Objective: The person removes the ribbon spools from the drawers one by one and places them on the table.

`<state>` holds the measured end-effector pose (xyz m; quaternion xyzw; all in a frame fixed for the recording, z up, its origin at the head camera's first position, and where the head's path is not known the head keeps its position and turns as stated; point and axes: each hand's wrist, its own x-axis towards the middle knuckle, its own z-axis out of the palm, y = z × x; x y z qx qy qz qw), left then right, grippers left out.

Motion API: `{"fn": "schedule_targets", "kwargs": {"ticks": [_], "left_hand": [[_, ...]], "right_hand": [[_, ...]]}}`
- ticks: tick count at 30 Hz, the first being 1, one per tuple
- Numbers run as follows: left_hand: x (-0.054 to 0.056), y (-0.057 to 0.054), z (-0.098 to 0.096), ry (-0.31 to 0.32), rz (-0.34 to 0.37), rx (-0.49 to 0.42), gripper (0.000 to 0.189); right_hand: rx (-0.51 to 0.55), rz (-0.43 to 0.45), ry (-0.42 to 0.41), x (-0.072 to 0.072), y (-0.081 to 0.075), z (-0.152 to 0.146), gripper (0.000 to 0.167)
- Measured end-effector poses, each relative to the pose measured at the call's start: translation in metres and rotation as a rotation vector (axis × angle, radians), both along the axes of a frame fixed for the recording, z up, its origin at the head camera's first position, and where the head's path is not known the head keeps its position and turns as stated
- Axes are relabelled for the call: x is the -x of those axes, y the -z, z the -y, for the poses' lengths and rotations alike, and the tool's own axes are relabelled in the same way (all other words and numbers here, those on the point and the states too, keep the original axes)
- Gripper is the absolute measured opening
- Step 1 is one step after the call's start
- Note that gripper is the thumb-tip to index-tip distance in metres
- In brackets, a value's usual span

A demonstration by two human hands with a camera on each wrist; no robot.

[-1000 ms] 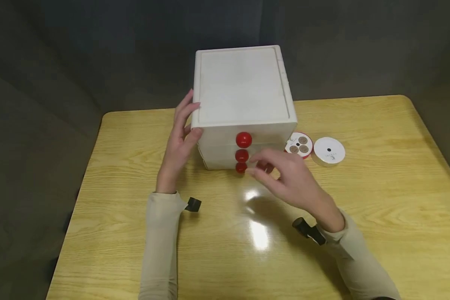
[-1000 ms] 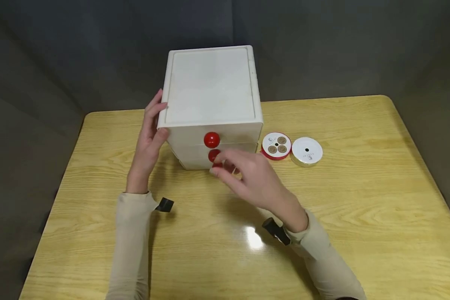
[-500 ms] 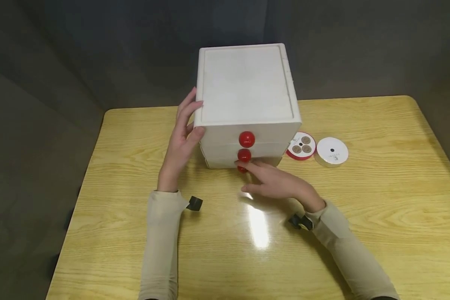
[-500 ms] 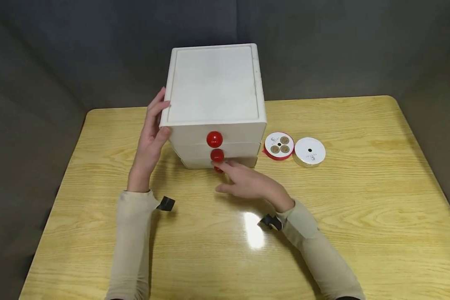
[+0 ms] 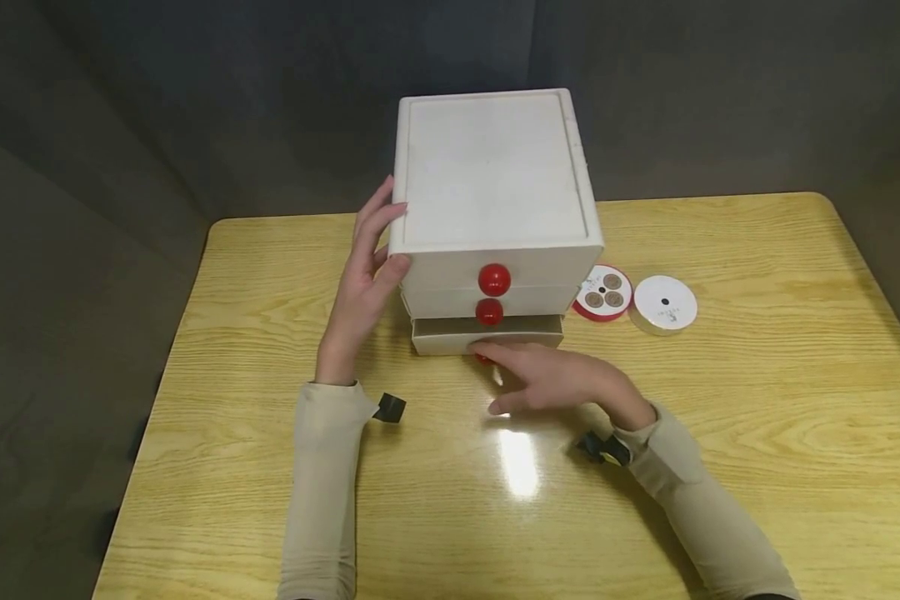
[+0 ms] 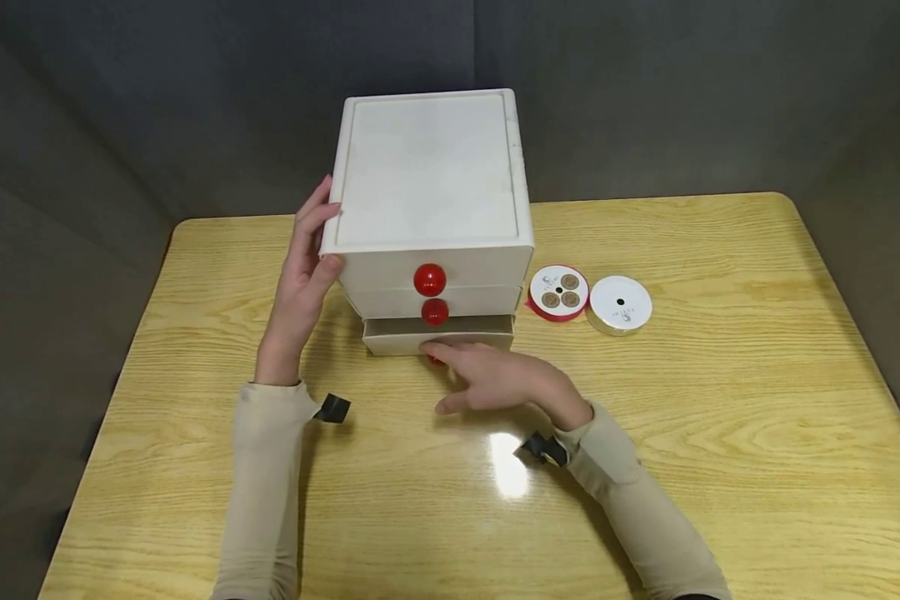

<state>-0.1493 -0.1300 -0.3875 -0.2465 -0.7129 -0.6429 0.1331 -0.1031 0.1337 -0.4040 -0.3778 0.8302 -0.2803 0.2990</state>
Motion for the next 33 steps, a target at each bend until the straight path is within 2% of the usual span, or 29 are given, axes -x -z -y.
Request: {"fn": "schedule_targets", "kwargs": {"ticks": [5, 12, 16, 19, 26, 33], "left_hand": [[-0.001, -0.001, 0.000, -0.003, 0.002, 0.000, 0.083], [-0.001, -0.001, 0.000, -0.008, 0.017, 0.008, 0.083], [-0.001, -0.001, 0.000, -0.012, 0.026, 0.011, 0.085], [-0.001, -0.001, 0.000, -0.013, 0.025, 0.012, 0.085], [0.000, -0.001, 0.000, -0.014, 0.018, 0.014, 0.084], [-0.002, -0.002, 0.000, -0.020, 0.029, 0.023, 0.085]], "right_hand": [[-0.041, 0.021, -0.064, -0.007, -0.008, 0.000, 0.081], [-0.132, 0.073, -0.076, -0.020, -0.019, 0.004, 0.086], [-0.210, 0.100, -0.090, -0.029, -0.025, 0.009, 0.081], [-0.262, 0.081, -0.104, -0.037, -0.029, 0.014, 0.074], [-0.312, 0.043, -0.108, -0.055, -0.037, 0.025, 0.041], [-0.305, 0.021, -0.110, -0.064, -0.038, 0.030, 0.030]]}}
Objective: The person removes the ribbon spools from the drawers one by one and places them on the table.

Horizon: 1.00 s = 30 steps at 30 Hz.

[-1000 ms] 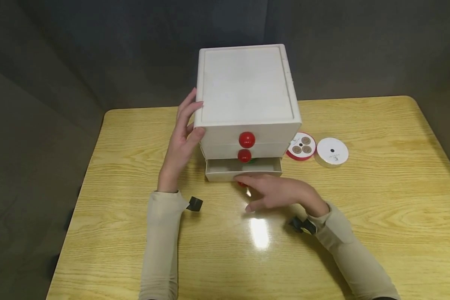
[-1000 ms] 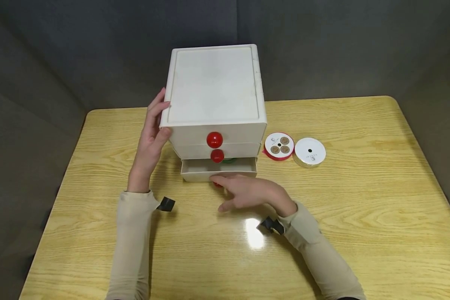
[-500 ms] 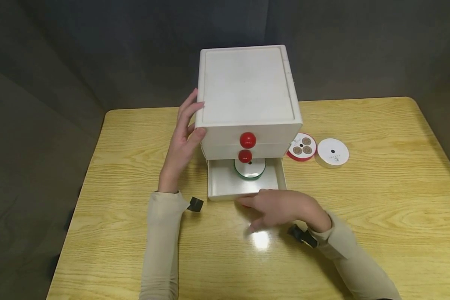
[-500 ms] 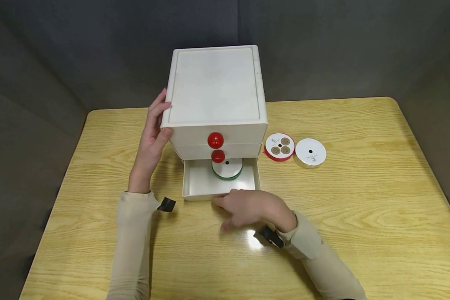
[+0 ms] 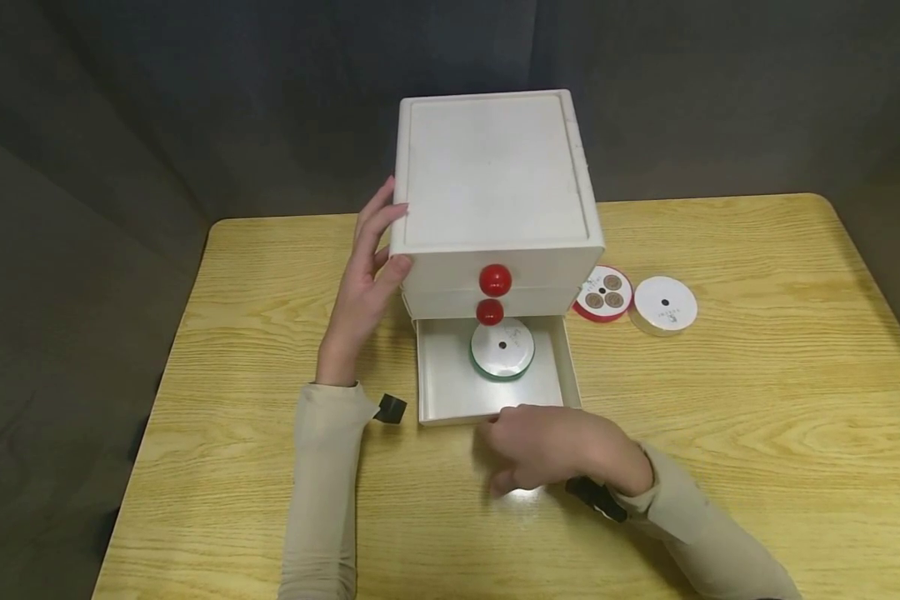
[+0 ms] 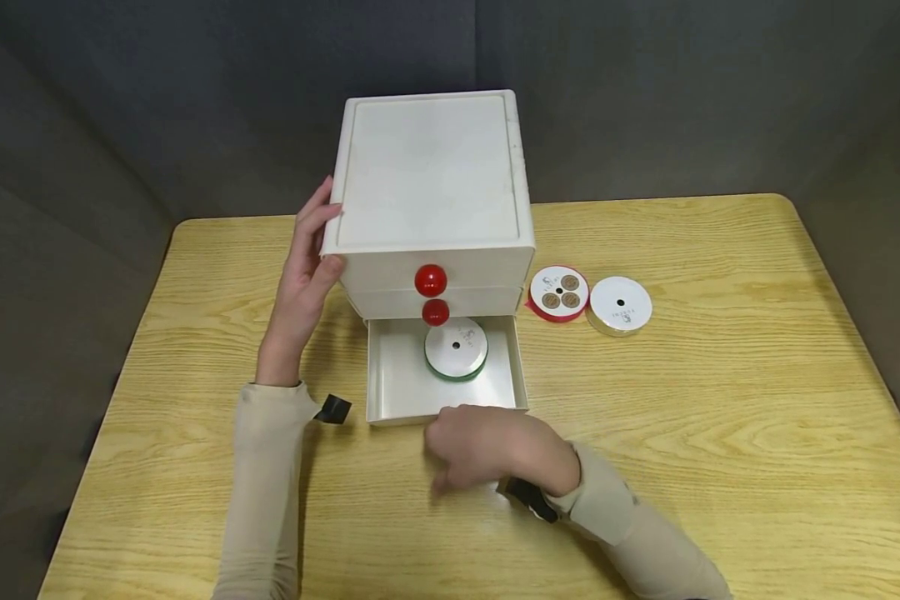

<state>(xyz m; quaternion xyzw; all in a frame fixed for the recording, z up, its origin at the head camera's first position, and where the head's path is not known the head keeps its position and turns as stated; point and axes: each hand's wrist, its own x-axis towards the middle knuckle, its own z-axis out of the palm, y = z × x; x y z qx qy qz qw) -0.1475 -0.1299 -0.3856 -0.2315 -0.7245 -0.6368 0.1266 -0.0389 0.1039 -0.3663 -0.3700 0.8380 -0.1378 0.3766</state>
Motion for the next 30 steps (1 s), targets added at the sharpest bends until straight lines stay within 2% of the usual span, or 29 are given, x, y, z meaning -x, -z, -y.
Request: {"fn": "schedule_targets", "kwargs": {"ticks": [3, 6, 8, 10, 12, 14, 17, 20, 23, 26, 30], "left_hand": [[-0.001, -0.001, 0.000, -0.002, 0.001, 0.002, 0.086], [-0.001, -0.001, 0.001, -0.003, 0.002, 0.002, 0.086], [-0.001, -0.001, 0.001, -0.004, 0.002, 0.002, 0.086], [0.000, -0.001, 0.001, -0.002, -0.001, -0.001, 0.086], [0.000, -0.001, 0.001, 0.001, -0.003, -0.003, 0.085], [0.000, -0.001, 0.001, 0.004, -0.004, -0.005, 0.085], [0.000, 0.000, 0.001, 0.006, -0.002, -0.007, 0.085], [-0.001, 0.001, 0.001, 0.004, 0.002, -0.005, 0.086], [-0.001, 0.000, 0.001, 0.001, 0.007, -0.003, 0.086], [-0.001, 0.000, 0.001, -0.001, 0.007, -0.005, 0.087], [0.000, 0.000, 0.001, 0.003, 0.002, -0.004, 0.086]], "right_hand": [[0.005, -0.010, -0.016, -0.003, -0.001, 0.002, 0.031], [0.007, 0.004, -0.077, -0.004, -0.003, 0.002, 0.040], [0.063, 0.019, -0.116, -0.002, -0.005, -0.001, 0.042], [0.171, 0.024, -0.125, 0.004, -0.005, -0.005, 0.036], [0.314, -0.005, -0.086, 0.013, -0.005, -0.011, 0.025], [0.434, -0.062, -0.007, 0.024, -0.003, -0.018, 0.013], [0.487, -0.151, 0.113, 0.040, 0.000, -0.029, 0.006], [0.422, -0.197, 0.170, 0.050, 0.004, -0.038, 0.024], [0.334, -0.223, 0.175, 0.054, 0.010, -0.042, 0.050], [0.290, -0.240, 0.166, 0.057, 0.017, -0.044, 0.072], [0.252, -0.227, 0.181, 0.062, 0.028, -0.043, 0.088]]}}
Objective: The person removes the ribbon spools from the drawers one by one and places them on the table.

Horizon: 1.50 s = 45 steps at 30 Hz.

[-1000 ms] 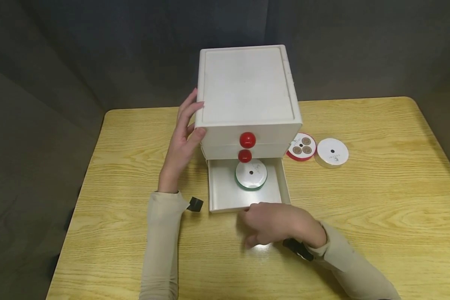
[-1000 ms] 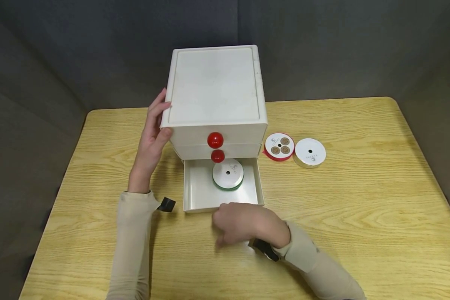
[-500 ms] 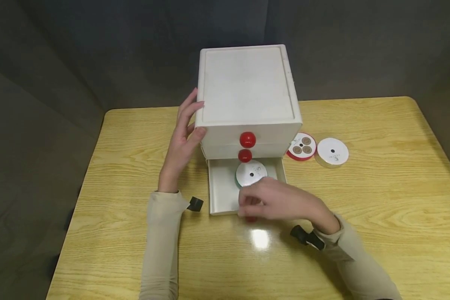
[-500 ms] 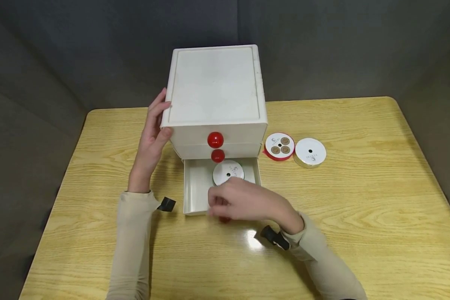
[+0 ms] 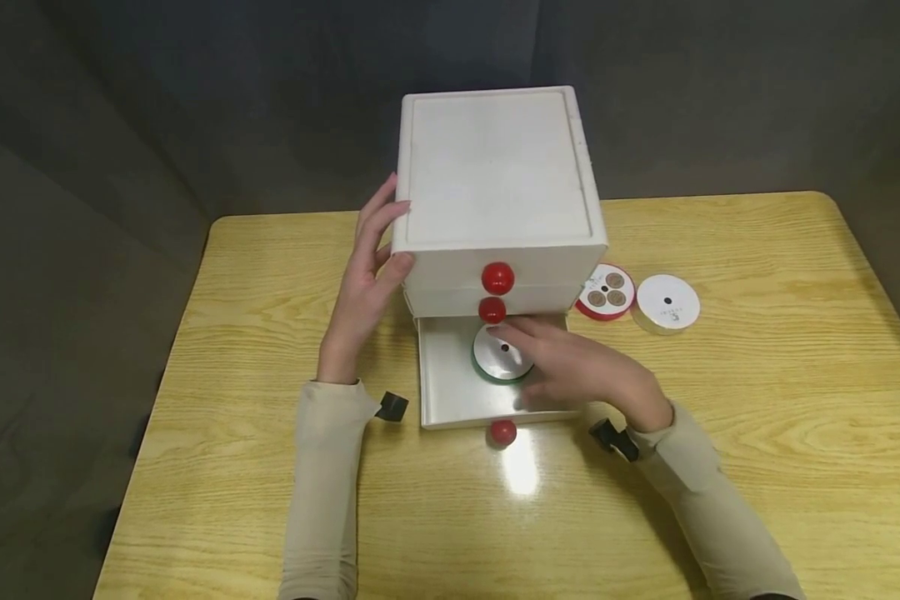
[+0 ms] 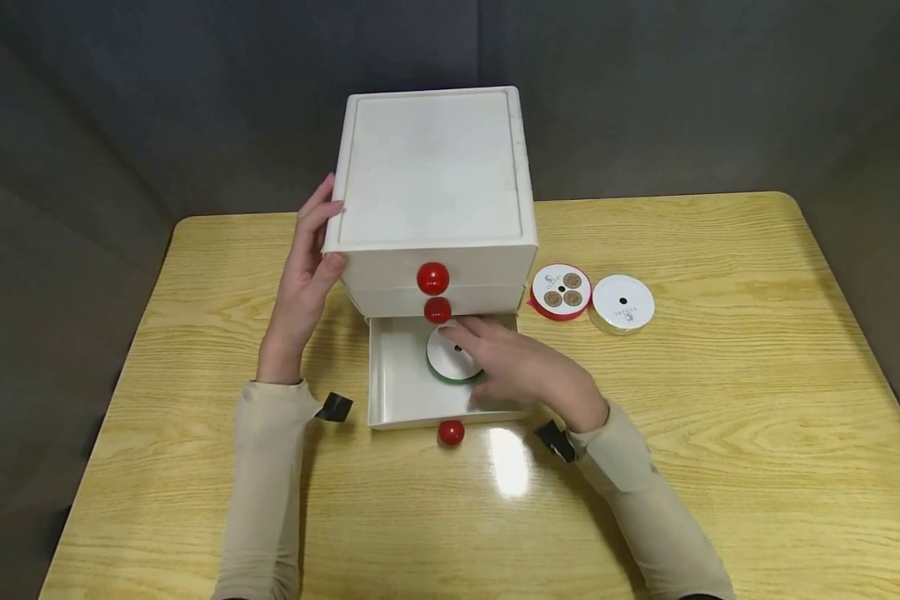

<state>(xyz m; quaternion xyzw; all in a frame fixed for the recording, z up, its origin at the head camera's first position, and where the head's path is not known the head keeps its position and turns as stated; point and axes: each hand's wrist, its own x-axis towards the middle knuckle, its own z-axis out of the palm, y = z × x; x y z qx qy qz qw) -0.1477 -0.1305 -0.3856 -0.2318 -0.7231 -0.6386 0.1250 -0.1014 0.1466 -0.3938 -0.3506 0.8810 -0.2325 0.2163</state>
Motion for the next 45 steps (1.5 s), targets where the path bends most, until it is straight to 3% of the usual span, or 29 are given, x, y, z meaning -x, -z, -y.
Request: {"fn": "schedule_targets", "kwargs": {"ticks": [8, 15, 30, 33, 36, 41, 45], "left_hand": [[0.001, 0.001, -0.001, 0.010, -0.008, -0.005, 0.084], [0.001, 0.000, -0.001, 0.001, -0.011, -0.005, 0.085], [0.000, -0.001, 0.000, 0.001, -0.001, -0.006, 0.086], [0.000, -0.001, 0.000, 0.000, 0.001, -0.002, 0.086], [0.000, 0.000, 0.000, -0.001, 0.001, -0.001, 0.086], [0.001, 0.000, 0.000, 0.001, -0.006, -0.004, 0.085], [0.001, 0.000, 0.000, -0.001, -0.010, 0.000, 0.086]], "right_hand": [[-0.017, -0.010, 0.039, 0.008, 0.014, 0.003, 0.098], [-0.046, -0.097, 0.012, 0.007, 0.019, 0.007, 0.092], [-0.081, -0.198, -0.001, 0.009, 0.027, 0.012, 0.084], [-0.081, -0.184, 0.003, 0.009, 0.027, 0.012, 0.084], [-0.064, -0.113, 0.016, 0.009, 0.025, 0.013, 0.082], [0.013, 0.032, 0.009, 0.006, 0.012, 0.011, 0.074], [0.050, 0.054, -0.033, 0.000, -0.003, 0.007, 0.071]]}}
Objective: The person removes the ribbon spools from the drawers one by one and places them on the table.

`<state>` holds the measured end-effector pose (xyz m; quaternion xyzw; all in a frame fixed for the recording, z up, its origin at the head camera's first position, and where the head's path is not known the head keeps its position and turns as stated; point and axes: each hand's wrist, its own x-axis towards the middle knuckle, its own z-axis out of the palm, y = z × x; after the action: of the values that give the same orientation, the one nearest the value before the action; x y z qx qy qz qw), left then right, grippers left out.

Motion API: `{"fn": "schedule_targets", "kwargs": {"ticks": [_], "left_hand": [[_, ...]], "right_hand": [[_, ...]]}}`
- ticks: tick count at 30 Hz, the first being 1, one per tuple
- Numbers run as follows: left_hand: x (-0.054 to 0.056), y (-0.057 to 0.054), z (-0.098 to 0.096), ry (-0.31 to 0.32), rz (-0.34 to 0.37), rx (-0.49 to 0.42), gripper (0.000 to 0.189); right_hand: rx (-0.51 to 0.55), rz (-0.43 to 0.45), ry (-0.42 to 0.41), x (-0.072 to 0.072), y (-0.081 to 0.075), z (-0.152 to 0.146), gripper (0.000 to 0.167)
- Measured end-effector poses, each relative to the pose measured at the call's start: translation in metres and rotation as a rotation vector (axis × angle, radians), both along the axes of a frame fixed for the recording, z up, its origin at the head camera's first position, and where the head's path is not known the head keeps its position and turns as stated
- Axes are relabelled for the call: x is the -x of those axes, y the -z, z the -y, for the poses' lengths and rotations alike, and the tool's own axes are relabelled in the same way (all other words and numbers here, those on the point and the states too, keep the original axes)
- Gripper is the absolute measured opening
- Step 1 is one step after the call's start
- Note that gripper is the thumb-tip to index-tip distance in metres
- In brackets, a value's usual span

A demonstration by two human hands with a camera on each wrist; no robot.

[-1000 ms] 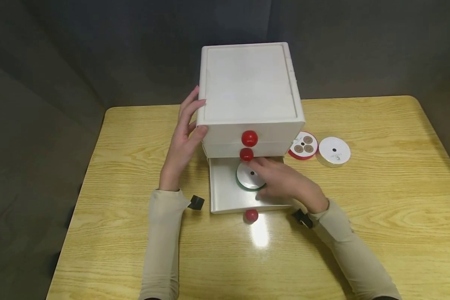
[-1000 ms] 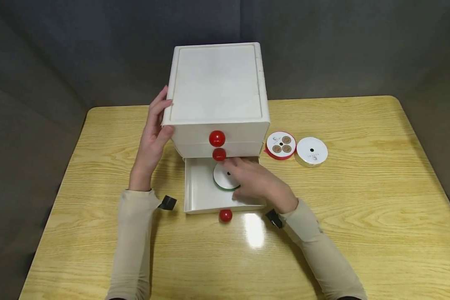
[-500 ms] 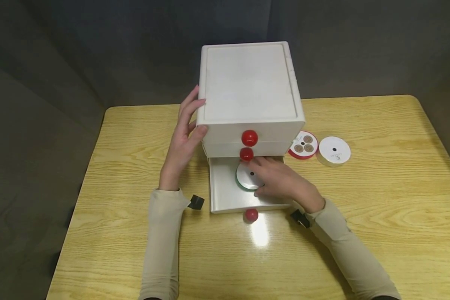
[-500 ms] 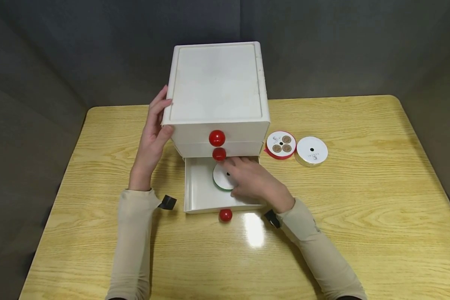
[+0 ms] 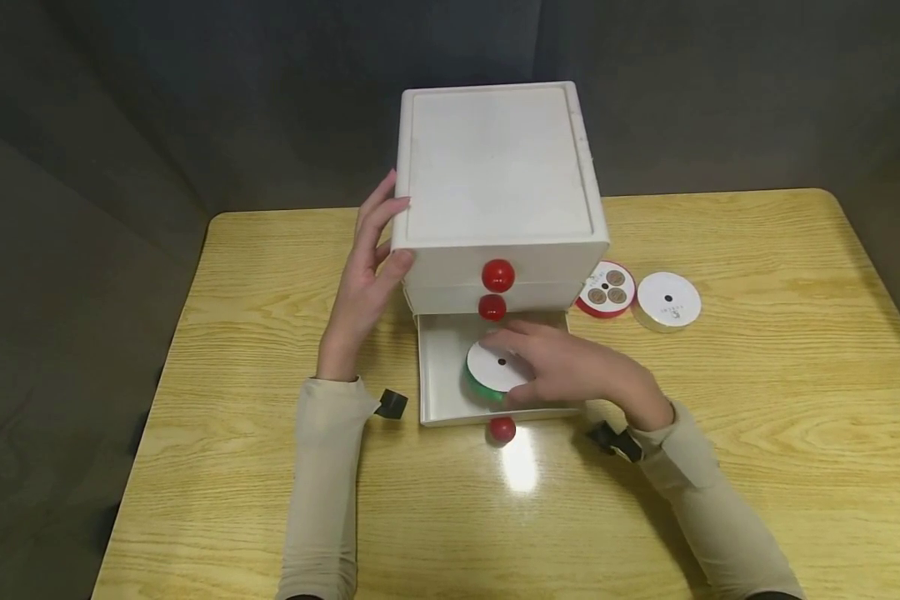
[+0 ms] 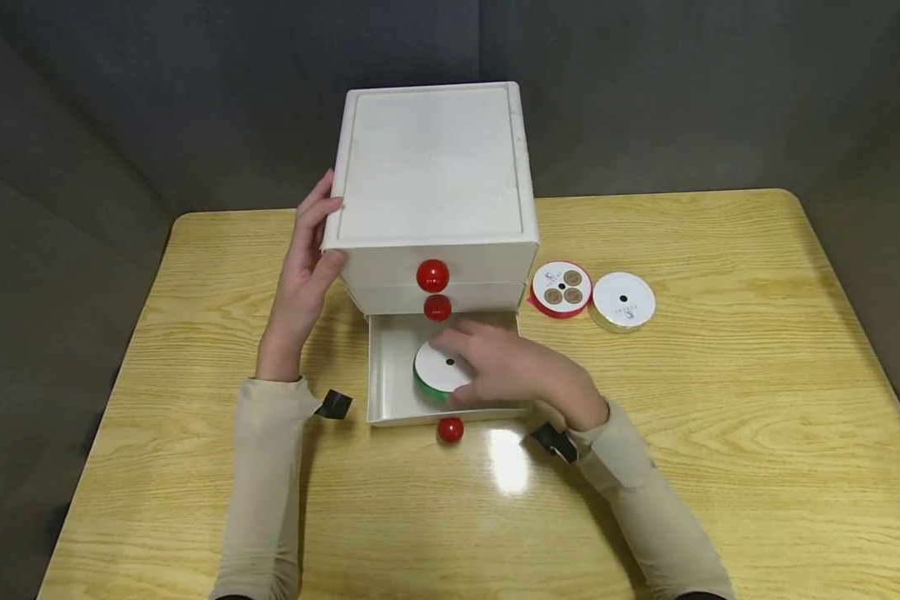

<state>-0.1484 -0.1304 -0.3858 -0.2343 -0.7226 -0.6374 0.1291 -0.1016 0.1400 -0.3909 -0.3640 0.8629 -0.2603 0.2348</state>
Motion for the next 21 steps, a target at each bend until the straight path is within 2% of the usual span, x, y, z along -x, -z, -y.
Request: {"fn": "schedule_targets", "kwargs": {"ticks": [14, 21], "left_hand": [[0.000, 0.000, -0.001, -0.007, 0.007, -0.001, 0.086], [-0.001, -0.001, -0.001, -0.011, 0.007, 0.006, 0.087]], "right_hand": [[0.061, -0.102, 0.033, -0.027, -0.062, -0.041, 0.059], [0.012, -0.145, 0.127, -0.032, -0.082, -0.069, 0.063]]}}
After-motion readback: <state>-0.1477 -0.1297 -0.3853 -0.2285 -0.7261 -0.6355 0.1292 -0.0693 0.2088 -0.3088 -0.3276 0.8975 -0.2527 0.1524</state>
